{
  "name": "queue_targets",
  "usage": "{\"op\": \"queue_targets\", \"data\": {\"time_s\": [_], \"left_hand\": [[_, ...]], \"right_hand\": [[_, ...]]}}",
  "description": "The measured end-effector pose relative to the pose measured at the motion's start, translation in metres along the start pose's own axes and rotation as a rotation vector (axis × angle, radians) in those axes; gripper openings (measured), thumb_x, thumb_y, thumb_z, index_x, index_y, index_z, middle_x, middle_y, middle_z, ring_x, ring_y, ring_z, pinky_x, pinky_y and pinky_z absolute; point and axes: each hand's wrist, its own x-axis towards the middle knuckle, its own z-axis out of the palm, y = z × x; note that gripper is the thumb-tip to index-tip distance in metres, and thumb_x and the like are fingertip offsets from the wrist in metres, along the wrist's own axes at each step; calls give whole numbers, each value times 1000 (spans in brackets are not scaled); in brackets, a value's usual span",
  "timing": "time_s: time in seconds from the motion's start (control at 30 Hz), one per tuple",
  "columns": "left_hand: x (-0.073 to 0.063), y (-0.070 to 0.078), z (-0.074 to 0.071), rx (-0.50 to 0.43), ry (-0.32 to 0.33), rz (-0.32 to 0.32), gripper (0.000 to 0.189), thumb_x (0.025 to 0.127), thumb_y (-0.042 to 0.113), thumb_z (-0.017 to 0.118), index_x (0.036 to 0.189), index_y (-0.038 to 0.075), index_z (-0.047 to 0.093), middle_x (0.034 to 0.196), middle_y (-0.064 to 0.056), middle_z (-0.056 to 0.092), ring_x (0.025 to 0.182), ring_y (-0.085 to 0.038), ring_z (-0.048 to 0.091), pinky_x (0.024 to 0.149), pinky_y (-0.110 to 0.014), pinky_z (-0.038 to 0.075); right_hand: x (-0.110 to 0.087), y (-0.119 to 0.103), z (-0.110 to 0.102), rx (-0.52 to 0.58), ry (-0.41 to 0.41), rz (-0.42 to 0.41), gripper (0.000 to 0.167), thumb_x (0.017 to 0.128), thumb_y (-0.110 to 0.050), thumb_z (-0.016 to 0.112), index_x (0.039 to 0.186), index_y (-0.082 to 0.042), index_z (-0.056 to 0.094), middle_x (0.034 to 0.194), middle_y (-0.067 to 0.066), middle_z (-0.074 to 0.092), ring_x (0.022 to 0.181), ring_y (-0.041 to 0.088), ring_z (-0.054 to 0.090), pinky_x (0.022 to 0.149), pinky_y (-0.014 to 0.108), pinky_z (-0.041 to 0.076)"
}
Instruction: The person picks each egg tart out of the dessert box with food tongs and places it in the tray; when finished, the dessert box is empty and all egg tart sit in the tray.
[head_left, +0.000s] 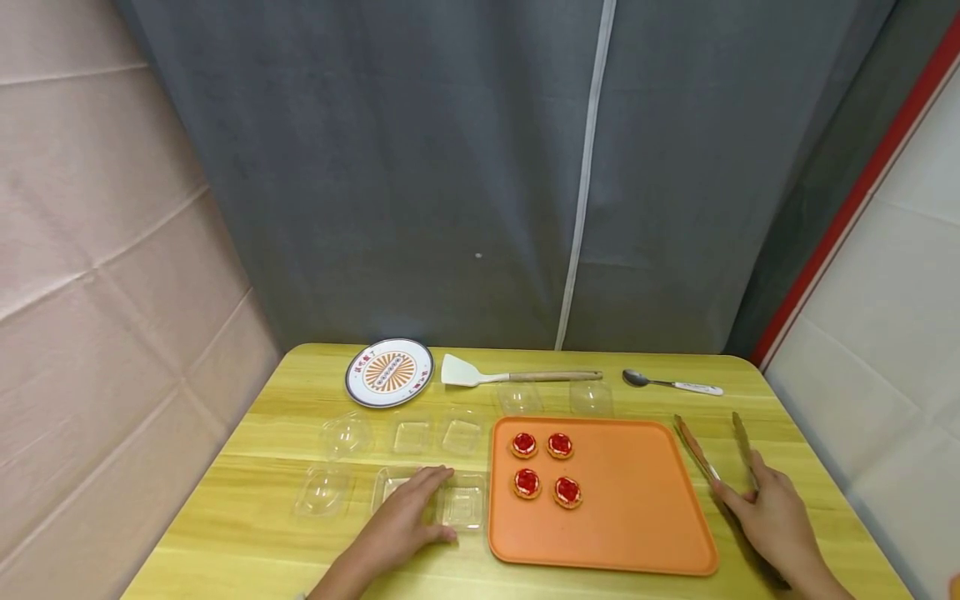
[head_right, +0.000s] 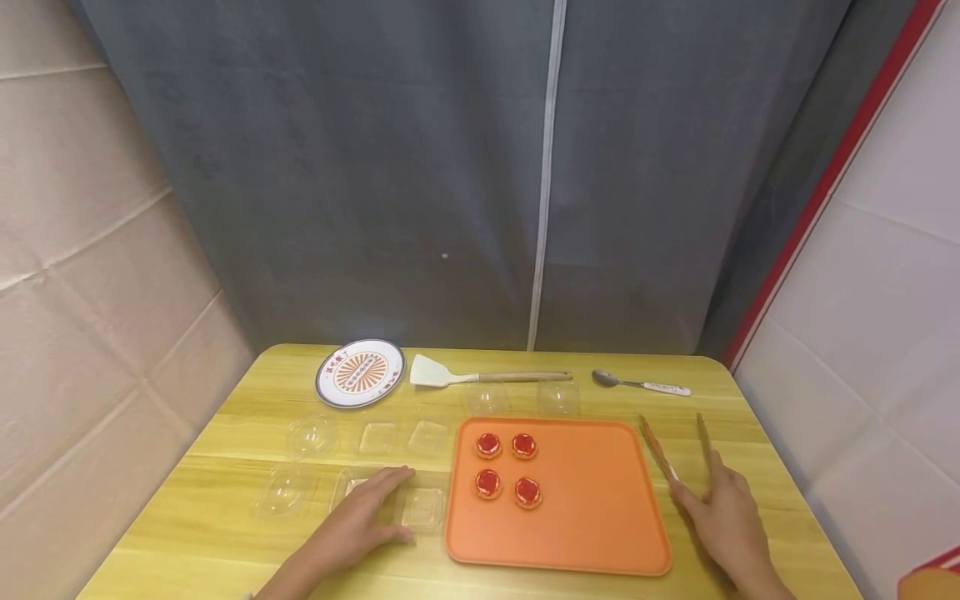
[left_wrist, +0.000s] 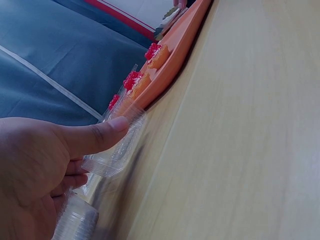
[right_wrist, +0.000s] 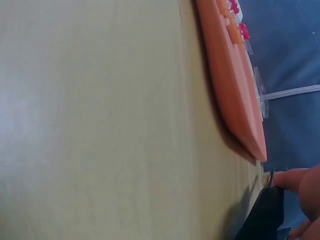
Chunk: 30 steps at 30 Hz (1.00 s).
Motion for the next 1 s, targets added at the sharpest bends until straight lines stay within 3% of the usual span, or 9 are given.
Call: {"op": "queue_targets", "data": {"time_s": [0.33, 0.43, 0.63, 1.0], "left_hand": [[-2, 0, -1, 3, 0, 0, 87, 78, 42, 86, 151, 9, 50, 154, -14, 50, 139, -40, 49, 113, -61, 42], [-2, 0, -1, 0, 0, 0, 88, 78, 42, 87, 151, 8, 50, 155, -14, 50, 139, -40, 49, 113, -61, 42], [-3, 0, -1, 4, 1, 4, 89, 77, 41, 87, 151, 8, 50, 155, -16, 49, 140, -41, 48, 113, -61, 42], [-5, 1, -2, -17, 7, -2, 92, 76, 40, 88, 152, 9, 49, 159, -18, 43, 140, -44, 46, 113, -64, 40]], "right_hand": [[0, 4, 2, -7, -62, 53, 102, 105, -53, 52, 153, 21, 2, 136, 55, 27, 118, 67, 40, 94, 77, 40], [-1, 5, 3, -10, -49, 62, 100, 105, -53, 51, 154, 19, 1, 137, 55, 25, 120, 70, 36, 96, 79, 39], [-3, 7, 6, -42, 16, 48, 93, 105, -48, 54, 152, 22, 15, 134, 57, 31, 114, 73, 36, 91, 80, 39], [2, 12, 5, -74, -49, 74, 100, 105, -56, 49, 148, 28, 14, 138, 58, 26, 118, 75, 31, 94, 80, 36]]}}
